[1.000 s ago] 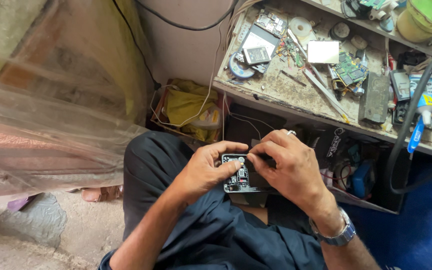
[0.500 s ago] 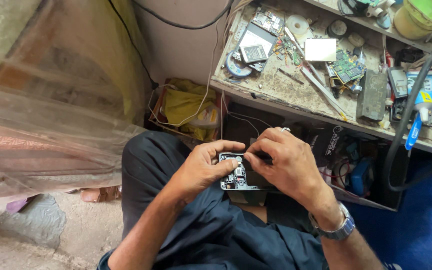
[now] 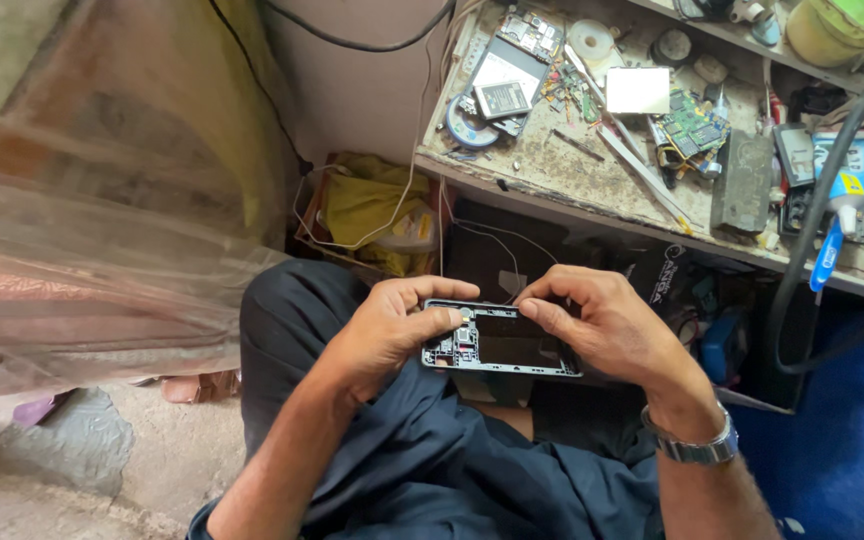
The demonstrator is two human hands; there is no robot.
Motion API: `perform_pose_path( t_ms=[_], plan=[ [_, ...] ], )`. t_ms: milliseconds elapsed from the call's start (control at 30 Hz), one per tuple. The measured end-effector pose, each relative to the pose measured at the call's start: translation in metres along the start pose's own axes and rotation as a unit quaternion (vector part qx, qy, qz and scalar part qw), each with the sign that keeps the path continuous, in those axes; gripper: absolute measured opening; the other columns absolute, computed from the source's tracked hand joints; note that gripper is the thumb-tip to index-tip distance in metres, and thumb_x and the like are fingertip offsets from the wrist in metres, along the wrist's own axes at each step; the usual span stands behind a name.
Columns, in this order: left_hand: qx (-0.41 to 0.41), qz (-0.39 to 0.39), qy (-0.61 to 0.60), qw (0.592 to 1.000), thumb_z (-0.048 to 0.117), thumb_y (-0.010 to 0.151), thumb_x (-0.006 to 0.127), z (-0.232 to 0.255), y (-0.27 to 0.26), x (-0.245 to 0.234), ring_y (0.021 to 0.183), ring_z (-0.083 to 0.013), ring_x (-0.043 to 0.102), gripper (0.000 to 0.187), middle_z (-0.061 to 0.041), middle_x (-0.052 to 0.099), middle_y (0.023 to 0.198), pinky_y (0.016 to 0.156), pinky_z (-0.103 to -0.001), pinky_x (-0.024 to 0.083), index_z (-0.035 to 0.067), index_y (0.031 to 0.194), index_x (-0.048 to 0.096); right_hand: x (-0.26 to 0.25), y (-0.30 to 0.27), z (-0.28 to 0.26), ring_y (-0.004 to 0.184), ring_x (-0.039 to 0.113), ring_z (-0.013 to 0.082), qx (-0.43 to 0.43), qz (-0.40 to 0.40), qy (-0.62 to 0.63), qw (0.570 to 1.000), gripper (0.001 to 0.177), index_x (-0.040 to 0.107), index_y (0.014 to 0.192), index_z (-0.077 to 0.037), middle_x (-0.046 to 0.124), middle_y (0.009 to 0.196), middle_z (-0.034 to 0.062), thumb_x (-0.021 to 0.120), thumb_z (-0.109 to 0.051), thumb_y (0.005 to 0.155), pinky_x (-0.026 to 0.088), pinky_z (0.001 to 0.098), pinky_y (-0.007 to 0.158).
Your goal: The person uses a tool to disassemble a mobile phone on a workbench, handling internal circuit boards and phone shells.
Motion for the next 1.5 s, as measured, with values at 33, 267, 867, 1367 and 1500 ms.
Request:
perform_pose_path(
  t_ms=[33, 267, 867, 1367, 1500],
  plan=[
    [-0.004, 0.003, 0.000, 1.000, 0.008, 0.093, 0.069, -0.001, -0.001, 0.000, 0.081, -0.0120, 0.068, 0.037, -0.010, 0.074, 0.100, 0.071, -0.027, 0.057, -0.008, 0.126, 0.065, 0.001, 0.000, 0.001, 0.066, 0.063, 0.0120, -0.002, -0.003, 0.009, 1.000, 0.019, 0.075, 0.097, -0.003, 0.072, 0.075, 0.0066, 0.071, -0.020, 0.091, 0.050, 0.0291, 0.059],
    [0.031, -0.021, 0.203, 0.978, 0.014, 0.096, 0.070, 0.013, 0.000, 0.001, 0.081, -0.0060, 0.067, 0.027, -0.005, 0.075, 0.095, 0.073, -0.023, 0.057, -0.005, 0.115, 0.074, 0.007, -0.001, 0.007, 0.061, 0.061, 0.0149, 0.044, -0.048, 0.001, 0.998, 0.024, 0.076, 0.098, -0.003, 0.071, 0.070, 0.0083, 0.070, -0.025, 0.091, 0.049, 0.0316, 0.056],
    [0.177, -0.060, 0.647, 0.740, 0.025, 0.089, 0.070, 0.056, 0.000, 0.049, 0.073, -0.0328, 0.073, 0.021, -0.015, 0.075, 0.082, 0.067, -0.040, 0.057, 0.008, 0.099, 0.079, 0.016, -0.005, 0.014, 0.060, 0.058, 0.0110, 0.053, -0.079, 0.022, 0.995, 0.025, 0.075, 0.095, -0.001, 0.070, 0.067, 0.0070, 0.071, -0.025, 0.091, 0.049, 0.0315, 0.054],
    [0.145, 0.080, 0.301, 0.939, 0.025, 0.100, 0.063, 0.056, -0.006, -0.019, 0.089, -0.0169, 0.071, 0.043, -0.012, 0.075, 0.105, 0.080, -0.030, 0.060, -0.005, 0.131, 0.065, 0.020, -0.015, 0.036, 0.071, 0.054, 0.0042, 0.110, -0.108, 0.173, 0.973, 0.027, 0.077, 0.097, 0.001, 0.066, 0.074, -0.0038, 0.067, -0.024, 0.096, 0.047, 0.0238, 0.062],
    [0.255, 0.003, 0.147, 0.956, 0.045, 0.103, 0.060, 0.029, -0.031, -0.006, 0.131, -0.0266, 0.059, 0.073, -0.019, 0.059, 0.142, 0.113, -0.038, 0.047, -0.007, 0.151, 0.042, 0.021, -0.017, 0.039, 0.070, 0.053, 0.0035, 0.129, -0.091, 0.208, 0.965, 0.028, 0.077, 0.097, 0.002, 0.065, 0.074, -0.0044, 0.066, -0.024, 0.097, 0.045, 0.0225, 0.061]
  ],
)
Point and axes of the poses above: each hand's wrist, its own y-axis towards the middle knuckle, its own x-axis out of the palm, z = x × y, the point moved 6 cm from there along y, towards the middle knuckle
